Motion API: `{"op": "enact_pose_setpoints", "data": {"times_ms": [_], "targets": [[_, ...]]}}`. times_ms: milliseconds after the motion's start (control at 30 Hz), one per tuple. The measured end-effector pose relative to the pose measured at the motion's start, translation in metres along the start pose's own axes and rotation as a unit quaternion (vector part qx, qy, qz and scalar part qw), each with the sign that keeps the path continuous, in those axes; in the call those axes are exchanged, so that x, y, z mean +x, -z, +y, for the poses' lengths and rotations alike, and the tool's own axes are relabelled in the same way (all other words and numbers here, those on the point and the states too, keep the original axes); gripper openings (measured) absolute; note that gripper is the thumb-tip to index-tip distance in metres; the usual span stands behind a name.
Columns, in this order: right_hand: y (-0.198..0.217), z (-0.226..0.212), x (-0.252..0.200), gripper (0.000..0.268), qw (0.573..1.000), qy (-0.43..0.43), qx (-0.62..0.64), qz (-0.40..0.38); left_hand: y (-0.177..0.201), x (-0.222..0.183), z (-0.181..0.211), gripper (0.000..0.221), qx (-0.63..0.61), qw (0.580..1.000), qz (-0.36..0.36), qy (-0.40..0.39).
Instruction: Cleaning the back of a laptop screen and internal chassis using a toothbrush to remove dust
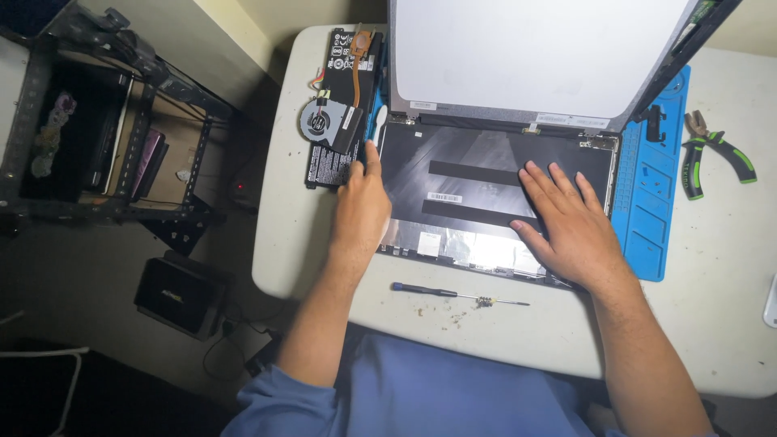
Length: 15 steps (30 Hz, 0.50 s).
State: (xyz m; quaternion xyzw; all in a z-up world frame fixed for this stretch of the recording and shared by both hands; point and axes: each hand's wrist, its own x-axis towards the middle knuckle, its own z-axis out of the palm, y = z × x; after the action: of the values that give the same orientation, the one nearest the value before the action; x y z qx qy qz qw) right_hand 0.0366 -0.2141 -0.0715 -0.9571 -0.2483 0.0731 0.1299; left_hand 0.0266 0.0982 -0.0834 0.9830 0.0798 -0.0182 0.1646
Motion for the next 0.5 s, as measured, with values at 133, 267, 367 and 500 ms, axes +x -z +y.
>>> {"op": "enact_pose_setpoints", "data": {"times_ms": [133, 267, 367, 500], "targets": [[0.000, 0.001, 0.000, 0.071, 1.000, -0.004, 0.007, -0.002, 0.032, -0.041, -0.006, 0.068, 0.010, 0.999, -0.032, -0.012], [-0.002, 0.000, 0.000, 0.070, 1.000, 0.000, 0.008, 0.004, 0.049, -0.079, -0.025, 0.065, 0.033, 0.997, -0.066, -0.021], [-0.001, 0.000, -0.001, 0.069, 1.000, 0.002, 0.013, 0.005, 0.073, -0.099, -0.030, 0.063, 0.019, 0.992, -0.125, -0.007], [-0.001, 0.003, 0.000, 0.070, 0.999, 0.035, 0.011, 0.001, 0.084, -0.116, -0.057, 0.061, -0.046, 0.974, -0.214, 0.057]]}}
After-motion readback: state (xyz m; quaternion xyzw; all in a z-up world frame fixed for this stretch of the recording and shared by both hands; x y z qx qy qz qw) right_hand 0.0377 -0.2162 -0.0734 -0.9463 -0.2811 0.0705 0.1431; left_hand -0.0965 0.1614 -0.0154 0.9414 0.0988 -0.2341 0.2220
